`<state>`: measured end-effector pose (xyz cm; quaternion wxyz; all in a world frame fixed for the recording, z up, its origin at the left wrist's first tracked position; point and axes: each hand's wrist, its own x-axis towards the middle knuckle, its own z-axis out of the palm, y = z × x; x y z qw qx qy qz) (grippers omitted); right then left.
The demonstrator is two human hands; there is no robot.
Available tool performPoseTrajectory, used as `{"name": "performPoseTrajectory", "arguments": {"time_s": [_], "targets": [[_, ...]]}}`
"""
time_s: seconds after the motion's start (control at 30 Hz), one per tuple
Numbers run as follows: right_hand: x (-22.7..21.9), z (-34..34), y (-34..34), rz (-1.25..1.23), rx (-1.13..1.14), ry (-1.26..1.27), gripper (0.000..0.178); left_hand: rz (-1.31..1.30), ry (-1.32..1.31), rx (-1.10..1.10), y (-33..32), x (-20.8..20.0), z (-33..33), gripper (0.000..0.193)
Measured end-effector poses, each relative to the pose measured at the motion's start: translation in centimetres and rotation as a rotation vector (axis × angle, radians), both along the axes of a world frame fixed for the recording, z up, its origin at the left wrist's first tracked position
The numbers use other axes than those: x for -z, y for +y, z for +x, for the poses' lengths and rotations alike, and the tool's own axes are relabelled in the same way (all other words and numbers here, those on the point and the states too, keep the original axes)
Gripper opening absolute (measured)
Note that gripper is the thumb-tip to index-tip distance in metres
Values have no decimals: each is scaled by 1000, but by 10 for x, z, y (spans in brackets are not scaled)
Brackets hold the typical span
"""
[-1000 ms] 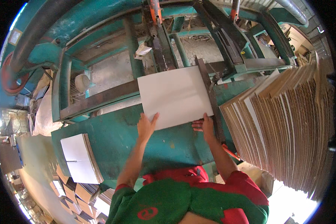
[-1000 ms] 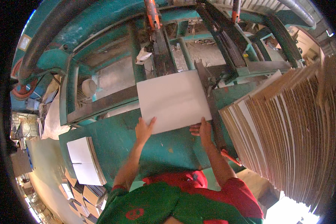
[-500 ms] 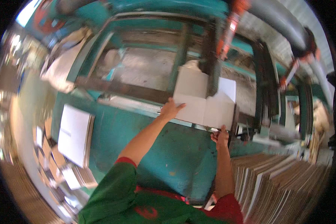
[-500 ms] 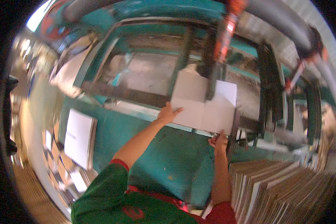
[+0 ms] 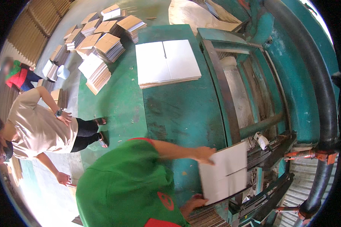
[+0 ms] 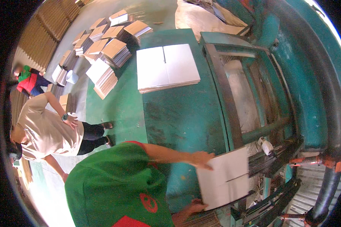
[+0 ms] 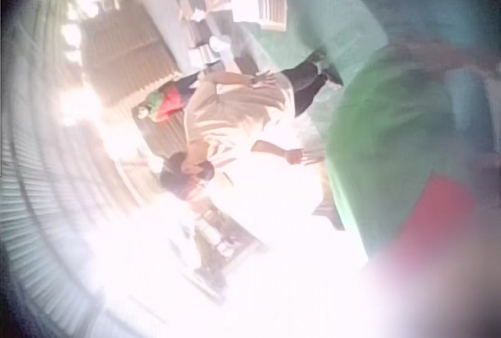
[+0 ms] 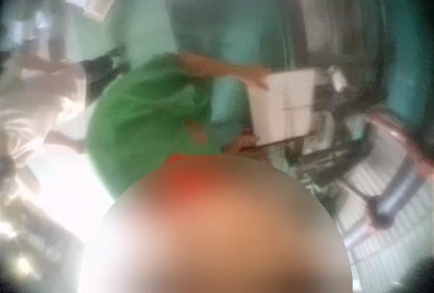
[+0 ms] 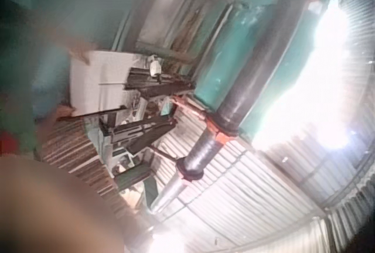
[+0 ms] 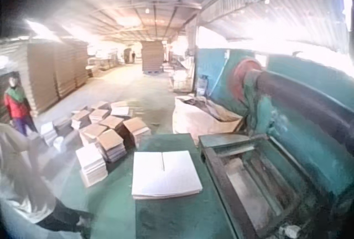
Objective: The person repeatedly picks up flat cardboard sheets, places them into a guillotine-style cutting machine, and removes the cut pieces. The person stacks the processed cardboard sheets on a nearby pile. Other workers are visible in the background handling similar materials.
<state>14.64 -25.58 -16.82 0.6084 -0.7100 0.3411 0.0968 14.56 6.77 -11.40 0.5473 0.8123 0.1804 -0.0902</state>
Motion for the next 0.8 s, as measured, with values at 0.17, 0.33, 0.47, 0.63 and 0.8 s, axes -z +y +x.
{"name": "performPoseTrajectory", "arguments": {"time_s": [0.17, 0.33, 0.47, 0.63, 0.8], "targets": [[-12, -106, 50, -102, -243, 11, 56, -221, 99, -228, 37, 22, -144, 75], [-54, -94, 129, -67, -517, -84, 58, -154, -68, -565, 90, -57, -205, 63], [-113, -42, 206, 196, -814, -212, 37, 129, -315, -780, 159, -158, -220, 53], [-183, -21, 286, 206, -873, -413, 21, 43, -896, -1067, 241, -233, -251, 55], [-167, -63, 319, 298, -914, -273, 15, 245, -394, -1332, 312, -153, -309, 63]]}}
